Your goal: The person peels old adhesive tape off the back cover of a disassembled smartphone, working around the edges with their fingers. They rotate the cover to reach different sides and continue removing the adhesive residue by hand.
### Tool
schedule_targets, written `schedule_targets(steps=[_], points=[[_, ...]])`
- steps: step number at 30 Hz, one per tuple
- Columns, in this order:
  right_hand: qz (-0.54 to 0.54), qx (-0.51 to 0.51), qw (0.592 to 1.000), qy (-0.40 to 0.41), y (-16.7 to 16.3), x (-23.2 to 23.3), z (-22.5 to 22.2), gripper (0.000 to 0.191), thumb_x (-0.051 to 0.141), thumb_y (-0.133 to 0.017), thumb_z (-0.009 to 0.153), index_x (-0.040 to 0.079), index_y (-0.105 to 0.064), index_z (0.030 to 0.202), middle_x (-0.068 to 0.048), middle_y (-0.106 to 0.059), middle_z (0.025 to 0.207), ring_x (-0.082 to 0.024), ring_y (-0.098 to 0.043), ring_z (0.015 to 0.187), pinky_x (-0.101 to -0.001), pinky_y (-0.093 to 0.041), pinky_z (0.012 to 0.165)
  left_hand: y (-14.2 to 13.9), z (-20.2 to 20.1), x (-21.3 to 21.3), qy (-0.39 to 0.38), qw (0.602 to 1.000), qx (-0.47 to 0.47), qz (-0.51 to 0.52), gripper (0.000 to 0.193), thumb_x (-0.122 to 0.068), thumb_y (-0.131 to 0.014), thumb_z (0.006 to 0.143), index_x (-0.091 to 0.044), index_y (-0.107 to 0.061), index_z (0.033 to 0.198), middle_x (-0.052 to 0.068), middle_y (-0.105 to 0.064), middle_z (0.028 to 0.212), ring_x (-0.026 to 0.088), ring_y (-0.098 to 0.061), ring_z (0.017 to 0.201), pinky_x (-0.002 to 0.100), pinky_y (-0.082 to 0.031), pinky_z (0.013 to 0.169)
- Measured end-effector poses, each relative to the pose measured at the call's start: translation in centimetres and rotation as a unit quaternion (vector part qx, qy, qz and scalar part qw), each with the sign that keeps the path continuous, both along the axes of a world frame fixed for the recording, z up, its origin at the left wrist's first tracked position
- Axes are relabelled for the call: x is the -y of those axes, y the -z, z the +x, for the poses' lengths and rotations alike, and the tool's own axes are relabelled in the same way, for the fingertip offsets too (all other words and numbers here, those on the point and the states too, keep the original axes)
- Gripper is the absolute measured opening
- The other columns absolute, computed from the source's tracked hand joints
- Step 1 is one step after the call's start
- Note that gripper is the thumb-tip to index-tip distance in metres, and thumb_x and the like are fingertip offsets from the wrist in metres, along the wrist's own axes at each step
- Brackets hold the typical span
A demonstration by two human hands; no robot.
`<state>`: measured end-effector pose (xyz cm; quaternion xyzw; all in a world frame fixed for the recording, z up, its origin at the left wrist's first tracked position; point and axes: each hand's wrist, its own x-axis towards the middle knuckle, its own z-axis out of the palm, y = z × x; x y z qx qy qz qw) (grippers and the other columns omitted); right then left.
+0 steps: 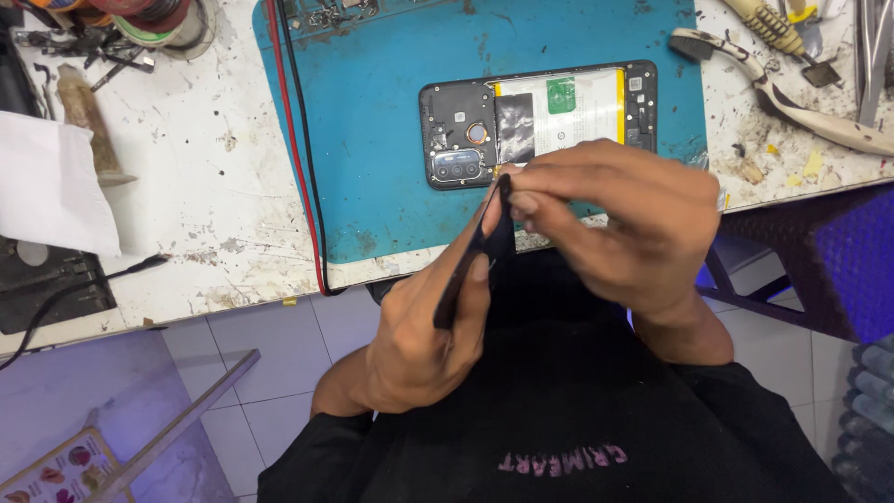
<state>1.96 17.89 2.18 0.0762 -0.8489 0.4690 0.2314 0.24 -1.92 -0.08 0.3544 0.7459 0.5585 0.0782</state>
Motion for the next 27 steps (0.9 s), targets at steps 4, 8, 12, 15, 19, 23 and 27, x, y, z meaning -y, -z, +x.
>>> schedule_targets(steps=[4,8,12,15,19,23,27], points=[[0.028,-0.042,0.997,0.056,0.9,1.1,0.5,0.011,-0.001,-0.078,0.092,-0.007,-0.072,0.098,-0.017,-0.075,0.087,-0.022,-0.077,0.081,-0.0275,-0.061,0.065,0.1,0.2,-0.6,-0.002,0.999,-0.052,0.012,0.039,0.009,-0.054,0.11,0.012,-0.043,0.147,0.028,-0.061,0.143,0.036,-0.069,0.132,0.035,-0.058,0.108],[-0.094,0.013,0.995,0.032,1.3,0.6,0.0,0.01,0.001,-0.076,0.094,-0.005,-0.072,0.101,-0.015,-0.074,0.089,-0.019,-0.075,0.082,-0.0237,-0.06,0.064,-0.1,0.0,-0.4,0.005,1.0,-0.01,0.009,0.039,0.009,-0.055,0.108,0.013,-0.047,0.146,0.028,-0.064,0.14,0.035,-0.07,0.128,0.034,-0.059,0.106],[-0.218,0.089,0.971,-0.047,0.8,-0.5,-0.5,0.012,0.006,-0.074,0.093,-0.003,-0.072,0.102,-0.012,-0.074,0.091,-0.015,-0.076,0.083,-0.0225,-0.064,0.069,0.0,-0.2,-0.1,-0.009,0.991,0.133,-0.031,0.039,0.01,-0.055,0.102,0.014,-0.055,0.141,0.023,-0.078,0.124,0.024,-0.075,0.082,0.03,-0.061,0.079],[0.028,0.008,0.999,0.015,0.7,0.1,-0.1,0.011,-0.002,-0.078,0.089,-0.009,-0.073,0.097,-0.018,-0.075,0.086,-0.02,-0.075,0.078,-0.0262,-0.058,0.064,0.4,-0.2,-0.5,-0.011,0.999,-0.044,0.014,0.039,0.009,-0.056,0.108,0.013,-0.046,0.145,0.028,-0.063,0.139,0.037,-0.069,0.126,0.037,-0.058,0.108],[-0.004,-0.009,0.999,0.054,1.4,1.2,-0.1,0.009,0.0,-0.077,0.096,-0.005,-0.073,0.102,-0.014,-0.075,0.09,-0.017,-0.076,0.081,-0.0212,-0.06,0.063,0.5,0.1,-0.8,-0.015,0.999,-0.048,0.015,0.038,0.009,-0.056,0.108,0.014,-0.046,0.144,0.027,-0.064,0.137,0.034,-0.072,0.124,0.035,-0.06,0.104],[-0.175,0.034,0.984,-0.012,1.3,0.4,-0.8,0.007,0.001,-0.072,0.096,-0.003,-0.072,0.102,-0.012,-0.074,0.09,-0.016,-0.077,0.082,-0.0231,-0.064,0.068,-0.1,0.0,-0.3,-0.019,0.999,0.026,0.014,0.037,0.01,-0.056,0.105,0.013,-0.051,0.142,0.026,-0.069,0.133,0.029,-0.078,0.112,0.03,-0.061,0.094],[-0.048,0.028,0.998,-0.021,0.5,-0.1,-0.6,0.011,-0.001,-0.075,0.093,-0.007,-0.072,0.102,-0.016,-0.074,0.09,-0.019,-0.075,0.081,-0.0248,-0.059,0.066,-0.1,-0.3,-0.1,-0.002,1.0,0.008,0.019,0.037,0.009,-0.054,0.109,0.013,-0.049,0.145,0.027,-0.066,0.138,0.034,-0.073,0.122,0.031,-0.06,0.101]])
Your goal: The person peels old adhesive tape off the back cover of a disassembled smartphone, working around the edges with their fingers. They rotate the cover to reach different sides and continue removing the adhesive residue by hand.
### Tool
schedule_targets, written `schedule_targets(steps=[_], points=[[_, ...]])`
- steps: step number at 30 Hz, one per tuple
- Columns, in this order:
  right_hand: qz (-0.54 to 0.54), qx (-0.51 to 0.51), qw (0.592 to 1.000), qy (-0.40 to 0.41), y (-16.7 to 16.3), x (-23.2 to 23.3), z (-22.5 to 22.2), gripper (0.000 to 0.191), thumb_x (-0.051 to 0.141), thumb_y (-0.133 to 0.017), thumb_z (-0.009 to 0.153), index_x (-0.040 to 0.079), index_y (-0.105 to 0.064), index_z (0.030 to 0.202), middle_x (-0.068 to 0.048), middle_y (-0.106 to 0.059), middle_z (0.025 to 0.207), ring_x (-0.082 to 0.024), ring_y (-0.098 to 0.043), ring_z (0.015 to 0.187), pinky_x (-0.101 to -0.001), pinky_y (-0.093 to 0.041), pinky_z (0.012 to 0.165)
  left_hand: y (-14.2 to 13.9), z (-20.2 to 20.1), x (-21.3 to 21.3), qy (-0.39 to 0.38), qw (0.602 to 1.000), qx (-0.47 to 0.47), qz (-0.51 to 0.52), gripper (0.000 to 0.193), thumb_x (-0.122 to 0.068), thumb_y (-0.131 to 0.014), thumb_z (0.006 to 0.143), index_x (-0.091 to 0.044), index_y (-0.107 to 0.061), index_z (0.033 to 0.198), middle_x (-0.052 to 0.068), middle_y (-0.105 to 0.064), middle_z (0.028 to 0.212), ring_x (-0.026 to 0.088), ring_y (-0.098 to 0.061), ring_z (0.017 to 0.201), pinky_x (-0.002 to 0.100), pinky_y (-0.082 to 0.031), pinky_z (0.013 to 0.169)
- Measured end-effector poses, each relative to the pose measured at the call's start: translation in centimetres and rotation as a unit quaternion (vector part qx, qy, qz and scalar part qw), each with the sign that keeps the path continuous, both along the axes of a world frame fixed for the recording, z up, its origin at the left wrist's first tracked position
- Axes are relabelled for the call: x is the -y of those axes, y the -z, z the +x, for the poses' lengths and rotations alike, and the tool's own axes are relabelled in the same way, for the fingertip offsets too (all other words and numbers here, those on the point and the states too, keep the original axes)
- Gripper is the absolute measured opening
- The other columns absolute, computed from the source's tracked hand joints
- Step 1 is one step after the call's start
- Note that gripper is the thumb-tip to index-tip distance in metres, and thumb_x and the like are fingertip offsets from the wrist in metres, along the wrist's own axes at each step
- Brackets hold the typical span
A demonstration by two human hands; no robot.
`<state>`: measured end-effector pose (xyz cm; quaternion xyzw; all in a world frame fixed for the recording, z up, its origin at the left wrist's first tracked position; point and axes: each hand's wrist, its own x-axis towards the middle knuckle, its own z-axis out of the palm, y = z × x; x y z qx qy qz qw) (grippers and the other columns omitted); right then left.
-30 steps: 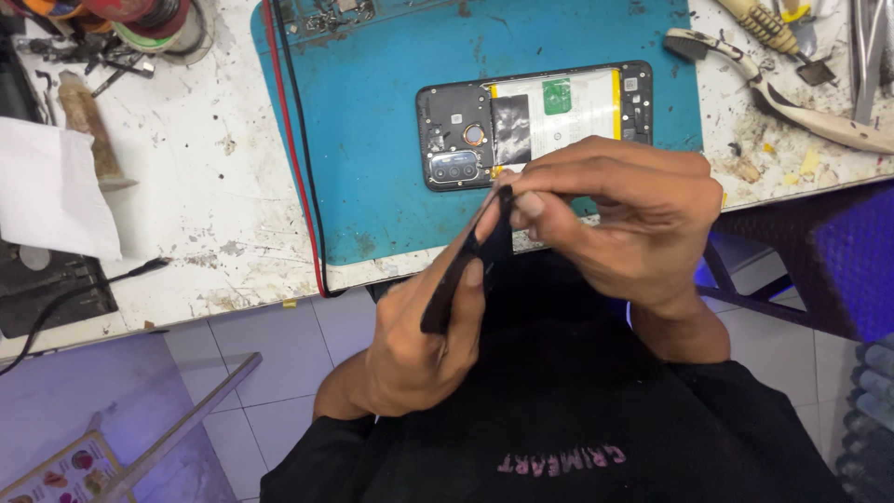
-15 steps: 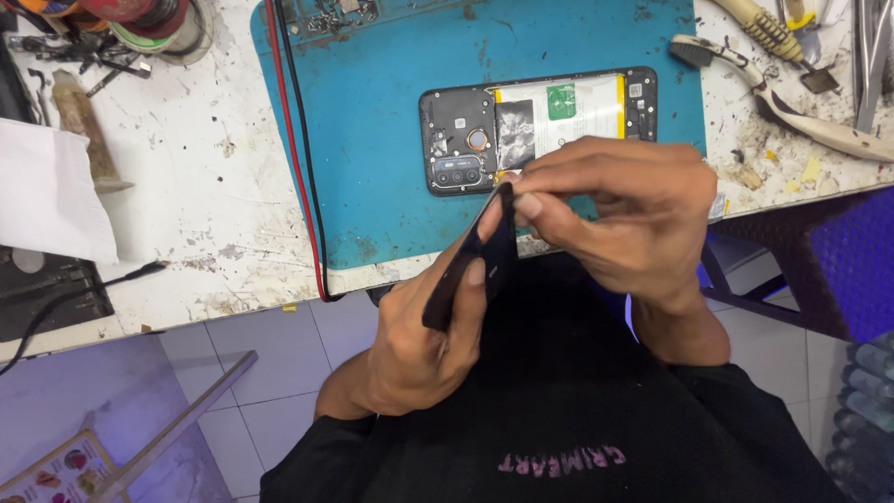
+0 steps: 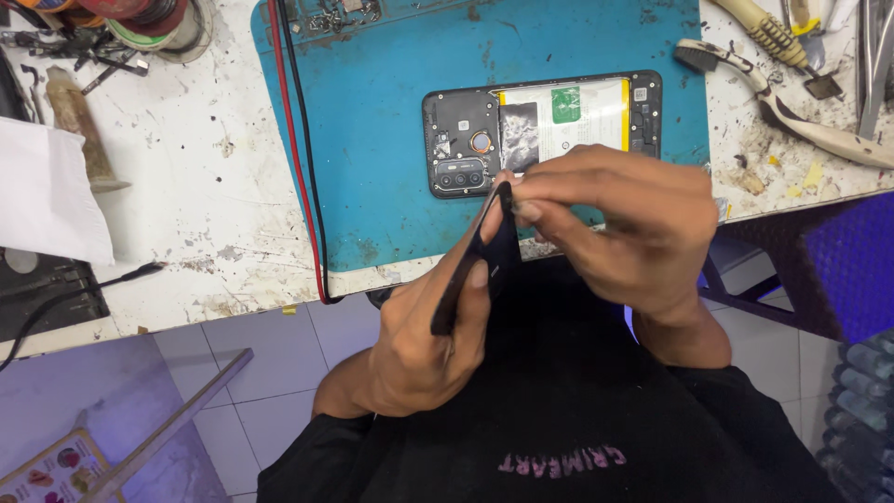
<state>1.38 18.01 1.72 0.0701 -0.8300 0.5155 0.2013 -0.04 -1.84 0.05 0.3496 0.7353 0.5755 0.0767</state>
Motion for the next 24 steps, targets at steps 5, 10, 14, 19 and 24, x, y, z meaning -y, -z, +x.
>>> schedule_targets(steps=[5,10,14,19,24], points=[[0.08,-0.055,0.993,0.072,0.9,1.1,0.6,0.011,-0.001,-0.08,0.092,-0.006,-0.073,0.098,-0.014,-0.075,0.087,-0.018,-0.075,0.077,-0.0236,-0.058,0.06,0.6,0.2,-1.0,-0.021,0.999,-0.043,-0.002,0.037,0.009,-0.055,0.109,0.014,-0.046,0.145,0.028,-0.063,0.139,0.035,-0.071,0.128,0.032,-0.061,0.104],[-0.047,-0.029,0.995,0.08,2.4,1.0,0.6,0.009,-0.001,-0.078,0.098,-0.005,-0.073,0.104,-0.012,-0.074,0.09,-0.013,-0.076,0.075,-0.0194,-0.061,0.061,0.5,0.0,-0.9,-0.007,1.0,-0.013,0.01,0.035,0.006,-0.052,0.111,0.011,-0.049,0.146,0.026,-0.064,0.142,0.033,-0.07,0.127,0.033,-0.057,0.109],[-0.203,0.035,0.976,0.068,2.7,0.8,1.0,0.009,0.001,-0.074,0.093,-0.005,-0.072,0.099,-0.011,-0.073,0.086,-0.011,-0.074,0.072,-0.0201,-0.062,0.061,0.4,0.1,-0.7,0.003,0.996,0.064,0.057,0.031,0.003,-0.046,0.115,0.009,-0.05,0.145,0.023,-0.063,0.143,0.029,-0.066,0.132,0.032,-0.052,0.116],[-0.157,-0.017,0.986,0.057,3.8,0.7,1.4,0.012,-0.001,-0.075,0.097,-0.007,-0.07,0.106,-0.014,-0.073,0.094,-0.013,-0.073,0.079,-0.0204,-0.061,0.068,0.8,0.3,-0.6,0.006,0.981,0.156,0.114,0.034,0.001,-0.045,0.116,0.006,-0.052,0.149,0.019,-0.064,0.142,0.025,-0.065,0.134,0.031,-0.052,0.118],[-0.129,-0.038,0.989,0.065,5.1,0.5,1.5,0.011,0.001,-0.074,0.1,-0.007,-0.07,0.107,-0.013,-0.073,0.091,-0.012,-0.074,0.077,-0.0191,-0.062,0.066,1.2,0.4,-0.5,-0.003,0.977,0.176,0.125,0.028,0.0,-0.046,0.117,0.006,-0.055,0.143,0.019,-0.066,0.139,0.024,-0.065,0.133,0.031,-0.051,0.119]])
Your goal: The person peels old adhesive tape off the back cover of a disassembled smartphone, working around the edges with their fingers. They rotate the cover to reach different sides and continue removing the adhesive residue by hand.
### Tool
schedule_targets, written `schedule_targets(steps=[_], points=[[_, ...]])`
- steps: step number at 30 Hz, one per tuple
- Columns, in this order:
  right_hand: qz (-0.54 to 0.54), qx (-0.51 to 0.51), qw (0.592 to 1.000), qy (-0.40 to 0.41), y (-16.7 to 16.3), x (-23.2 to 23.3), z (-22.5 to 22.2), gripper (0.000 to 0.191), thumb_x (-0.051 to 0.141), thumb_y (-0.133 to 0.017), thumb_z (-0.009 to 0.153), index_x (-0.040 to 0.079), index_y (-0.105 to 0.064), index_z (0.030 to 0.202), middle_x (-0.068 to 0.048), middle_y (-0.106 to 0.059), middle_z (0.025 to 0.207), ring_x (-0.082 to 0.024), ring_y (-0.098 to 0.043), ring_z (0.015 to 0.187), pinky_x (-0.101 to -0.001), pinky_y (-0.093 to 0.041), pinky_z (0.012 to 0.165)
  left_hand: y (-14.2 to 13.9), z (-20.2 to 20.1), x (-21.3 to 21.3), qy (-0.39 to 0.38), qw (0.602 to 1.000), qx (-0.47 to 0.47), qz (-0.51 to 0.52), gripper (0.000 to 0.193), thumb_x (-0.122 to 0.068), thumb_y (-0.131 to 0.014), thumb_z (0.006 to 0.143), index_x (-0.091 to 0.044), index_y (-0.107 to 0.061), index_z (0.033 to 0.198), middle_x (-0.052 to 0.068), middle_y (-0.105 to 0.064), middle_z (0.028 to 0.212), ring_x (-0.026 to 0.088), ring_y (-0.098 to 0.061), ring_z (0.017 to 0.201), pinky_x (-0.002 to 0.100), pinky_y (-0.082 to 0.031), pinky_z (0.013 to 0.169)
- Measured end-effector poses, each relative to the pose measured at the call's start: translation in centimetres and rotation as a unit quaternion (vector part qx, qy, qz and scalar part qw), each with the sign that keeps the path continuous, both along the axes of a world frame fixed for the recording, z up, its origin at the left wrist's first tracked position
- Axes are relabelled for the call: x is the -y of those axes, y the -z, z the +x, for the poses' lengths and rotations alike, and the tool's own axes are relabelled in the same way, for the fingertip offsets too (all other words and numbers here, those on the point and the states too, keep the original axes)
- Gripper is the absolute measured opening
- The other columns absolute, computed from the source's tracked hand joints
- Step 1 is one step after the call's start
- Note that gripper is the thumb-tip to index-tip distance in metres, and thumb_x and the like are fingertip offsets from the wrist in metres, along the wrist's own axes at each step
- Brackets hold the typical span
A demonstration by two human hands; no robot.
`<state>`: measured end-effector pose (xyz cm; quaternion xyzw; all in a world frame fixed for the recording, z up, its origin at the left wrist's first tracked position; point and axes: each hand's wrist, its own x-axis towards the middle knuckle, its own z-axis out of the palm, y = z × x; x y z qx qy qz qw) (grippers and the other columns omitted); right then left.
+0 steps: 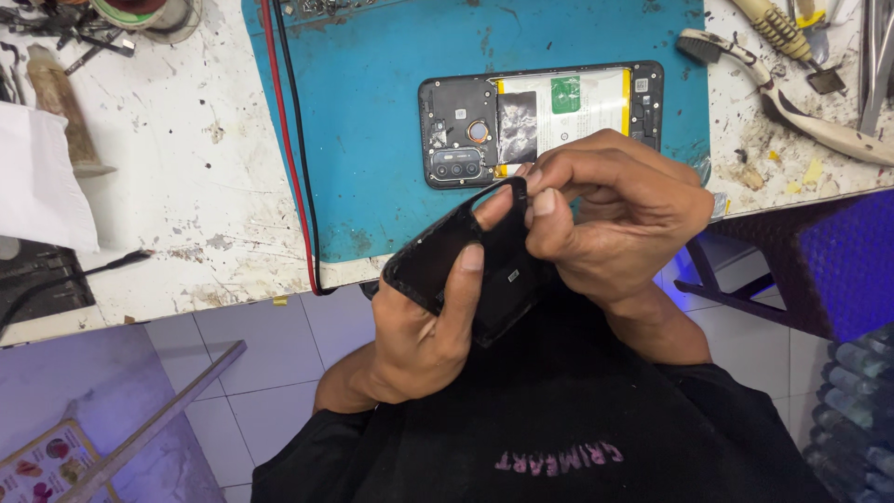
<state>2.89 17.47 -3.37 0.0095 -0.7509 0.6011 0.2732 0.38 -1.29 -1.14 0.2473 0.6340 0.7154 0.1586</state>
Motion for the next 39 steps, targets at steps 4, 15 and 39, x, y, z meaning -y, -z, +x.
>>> schedule_targets(steps=[4,15,39], points=[[-0.014,-0.005,1.0,-0.002,0.2,0.0,0.1,0.009,0.001,-0.072,0.1,-0.007,-0.069,0.104,-0.013,-0.072,0.088,-0.011,-0.073,0.073,-0.019,-0.061,0.062,0.0,0.1,0.1,-0.013,0.999,-0.002,-0.03,0.028,-0.001,-0.048,0.116,0.006,-0.058,0.141,0.018,-0.068,0.136,0.023,-0.067,0.129,0.03,-0.052,0.115],[-0.014,-0.058,0.994,-0.092,-1.3,0.1,-1.2,0.023,0.003,-0.052,0.098,-0.006,-0.058,0.077,-0.02,-0.067,0.085,-0.015,-0.064,0.065,-0.0254,-0.058,0.054,-2.0,-1.6,0.8,0.012,0.989,0.137,0.047,0.035,-0.007,-0.041,0.121,0.012,-0.049,0.148,0.026,-0.061,0.146,0.027,-0.063,0.134,0.034,-0.051,0.118],[0.143,0.005,0.99,-0.015,-3.9,0.6,0.5,0.013,-0.005,-0.079,0.089,-0.006,-0.071,0.1,-0.016,-0.073,0.092,-0.02,-0.072,0.08,-0.0248,-0.055,0.061,-1.7,-0.1,0.2,-0.029,0.986,-0.134,-0.094,0.034,0.007,-0.054,0.11,0.009,-0.053,0.143,0.023,-0.068,0.135,0.023,-0.075,0.112,0.025,-0.058,0.1]])
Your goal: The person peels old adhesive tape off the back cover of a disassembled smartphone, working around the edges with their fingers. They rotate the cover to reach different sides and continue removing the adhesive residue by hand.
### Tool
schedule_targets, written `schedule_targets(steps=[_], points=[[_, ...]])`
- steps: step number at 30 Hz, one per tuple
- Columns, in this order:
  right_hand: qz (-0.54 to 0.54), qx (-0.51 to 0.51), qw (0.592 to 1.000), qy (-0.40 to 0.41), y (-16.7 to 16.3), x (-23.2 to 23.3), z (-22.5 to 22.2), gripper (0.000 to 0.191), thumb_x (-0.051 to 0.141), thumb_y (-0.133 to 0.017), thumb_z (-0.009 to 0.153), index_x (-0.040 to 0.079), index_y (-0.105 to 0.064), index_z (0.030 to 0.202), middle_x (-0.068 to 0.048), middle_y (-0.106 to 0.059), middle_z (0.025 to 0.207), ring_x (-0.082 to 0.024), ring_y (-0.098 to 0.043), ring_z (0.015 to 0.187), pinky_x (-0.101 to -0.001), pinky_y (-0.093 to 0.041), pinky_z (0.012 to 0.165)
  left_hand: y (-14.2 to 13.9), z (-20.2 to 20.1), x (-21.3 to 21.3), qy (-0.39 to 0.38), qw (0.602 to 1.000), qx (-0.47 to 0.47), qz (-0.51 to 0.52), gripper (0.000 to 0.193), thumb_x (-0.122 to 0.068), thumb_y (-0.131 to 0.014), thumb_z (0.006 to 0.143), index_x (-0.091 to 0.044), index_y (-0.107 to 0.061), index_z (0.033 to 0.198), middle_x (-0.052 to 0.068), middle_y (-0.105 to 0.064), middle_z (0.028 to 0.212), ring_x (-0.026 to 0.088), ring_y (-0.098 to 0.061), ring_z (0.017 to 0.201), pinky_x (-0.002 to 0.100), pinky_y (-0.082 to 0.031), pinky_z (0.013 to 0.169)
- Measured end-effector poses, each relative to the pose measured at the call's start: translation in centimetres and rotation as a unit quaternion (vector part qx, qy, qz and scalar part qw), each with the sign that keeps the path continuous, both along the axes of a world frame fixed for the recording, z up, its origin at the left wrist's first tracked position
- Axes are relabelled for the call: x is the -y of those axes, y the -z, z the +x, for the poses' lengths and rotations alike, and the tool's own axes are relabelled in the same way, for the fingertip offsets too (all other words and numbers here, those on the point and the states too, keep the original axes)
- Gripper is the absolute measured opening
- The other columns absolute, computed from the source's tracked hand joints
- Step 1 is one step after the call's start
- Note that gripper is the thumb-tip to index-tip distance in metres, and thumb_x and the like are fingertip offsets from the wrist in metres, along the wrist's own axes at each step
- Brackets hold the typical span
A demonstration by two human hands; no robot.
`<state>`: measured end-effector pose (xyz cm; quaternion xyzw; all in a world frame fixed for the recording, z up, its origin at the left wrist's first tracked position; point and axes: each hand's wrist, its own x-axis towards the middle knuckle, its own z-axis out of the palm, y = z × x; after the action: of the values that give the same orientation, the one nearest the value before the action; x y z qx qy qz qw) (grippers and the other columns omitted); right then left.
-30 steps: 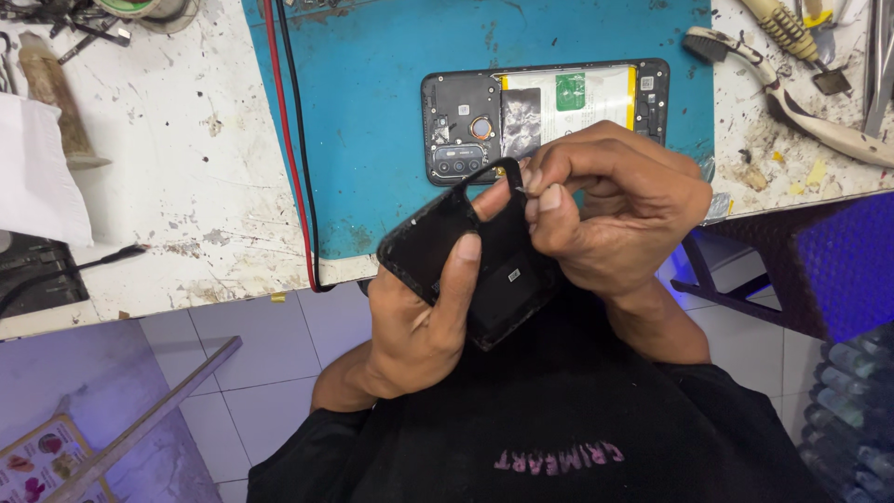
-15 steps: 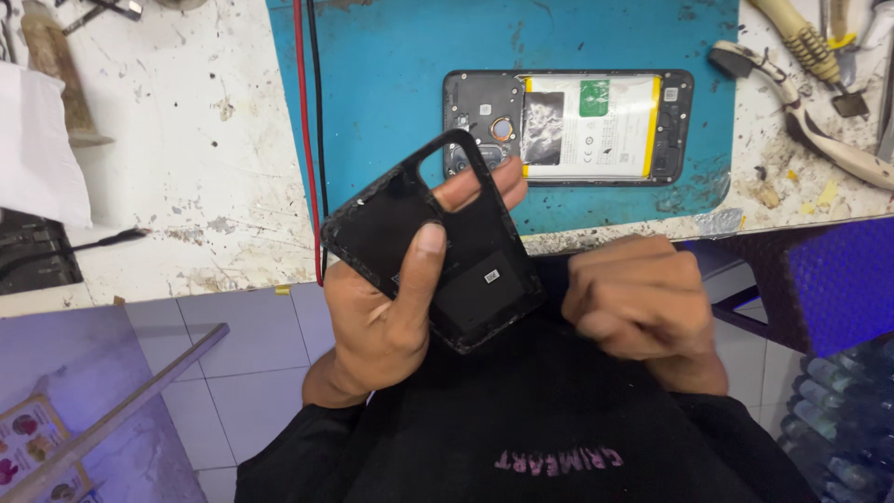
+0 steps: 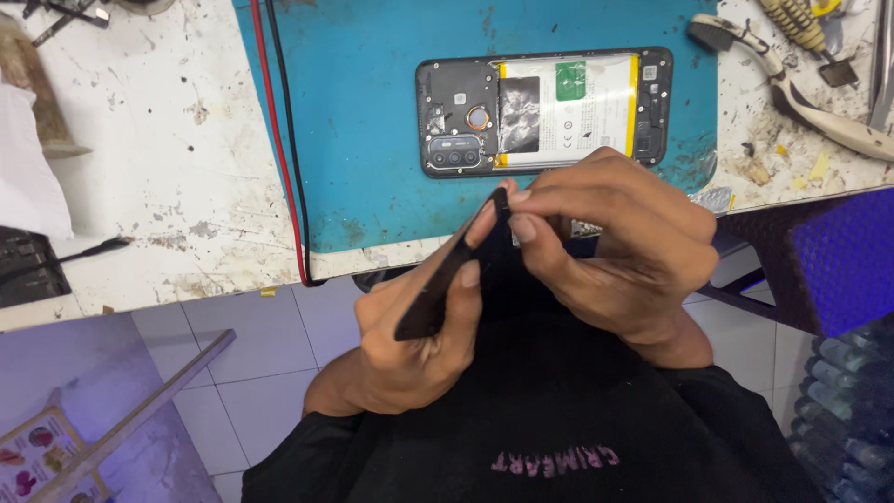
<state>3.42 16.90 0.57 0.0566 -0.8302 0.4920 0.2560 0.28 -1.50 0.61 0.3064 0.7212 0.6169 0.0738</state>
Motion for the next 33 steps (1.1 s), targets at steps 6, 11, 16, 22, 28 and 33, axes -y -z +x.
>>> schedule_targets(steps=[6,11,16,22,28,33], points=[[0.017,-0.022,0.998,0.052,0.2,0.7,0.0,0.011,-0.002,-0.078,0.088,-0.007,-0.069,0.092,-0.014,-0.071,0.084,-0.02,-0.071,0.074,-0.0259,-0.054,0.059,-0.2,0.1,-0.4,0.034,0.996,-0.077,-0.031,0.04,0.021,-0.054,0.097,0.02,-0.046,0.136,0.033,-0.058,0.138,0.042,-0.067,0.128,0.041,-0.06,0.108],[-0.07,0.025,0.997,0.037,1.1,0.5,-0.3,0.009,-0.001,-0.074,0.091,-0.008,-0.068,0.093,-0.016,-0.072,0.085,-0.017,-0.071,0.072,-0.0227,-0.056,0.061,0.4,-0.1,-0.3,0.048,0.999,-0.017,0.012,0.038,0.017,-0.053,0.106,0.015,-0.049,0.144,0.027,-0.058,0.148,0.035,-0.066,0.132,0.034,-0.056,0.113],[-0.171,0.079,0.98,-0.061,0.4,-0.9,-0.9,0.011,-0.001,-0.074,0.091,-0.006,-0.07,0.099,-0.017,-0.072,0.089,-0.018,-0.074,0.082,-0.0245,-0.06,0.067,0.7,0.0,0.2,0.014,0.999,0.031,0.039,0.034,0.012,-0.052,0.11,0.01,-0.055,0.143,0.022,-0.065,0.139,0.03,-0.068,0.131,0.031,-0.055,0.116],[0.011,0.009,0.999,0.036,0.3,0.7,-0.1,0.009,-0.005,-0.076,0.089,-0.008,-0.07,0.095,-0.018,-0.073,0.085,-0.02,-0.074,0.077,-0.0247,-0.057,0.062,0.2,-0.1,0.2,0.037,0.998,-0.039,-0.016,0.033,0.009,-0.052,0.108,0.017,-0.048,0.139,0.031,-0.059,0.141,0.036,-0.067,0.132,0.034,-0.057,0.11],[-0.131,0.058,0.99,-0.009,0.9,-0.3,-0.8,0.007,-0.002,-0.072,0.093,-0.005,-0.071,0.099,-0.015,-0.073,0.09,-0.015,-0.073,0.077,-0.0225,-0.059,0.063,0.6,0.1,-0.1,0.014,1.0,0.003,0.022,0.03,0.004,-0.055,0.111,0.013,-0.054,0.14,0.027,-0.064,0.141,0.03,-0.072,0.125,0.029,-0.06,0.105],[0.04,-0.001,0.999,-0.024,0.6,-0.6,-0.4,0.011,-0.004,-0.076,0.091,-0.009,-0.071,0.099,-0.02,-0.073,0.09,-0.021,-0.074,0.08,-0.0275,-0.058,0.065,0.9,0.1,0.1,0.007,1.0,-0.006,-0.009,0.031,0.002,-0.055,0.11,0.014,-0.054,0.139,0.026,-0.066,0.138,0.03,-0.074,0.124,0.028,-0.062,0.099]])
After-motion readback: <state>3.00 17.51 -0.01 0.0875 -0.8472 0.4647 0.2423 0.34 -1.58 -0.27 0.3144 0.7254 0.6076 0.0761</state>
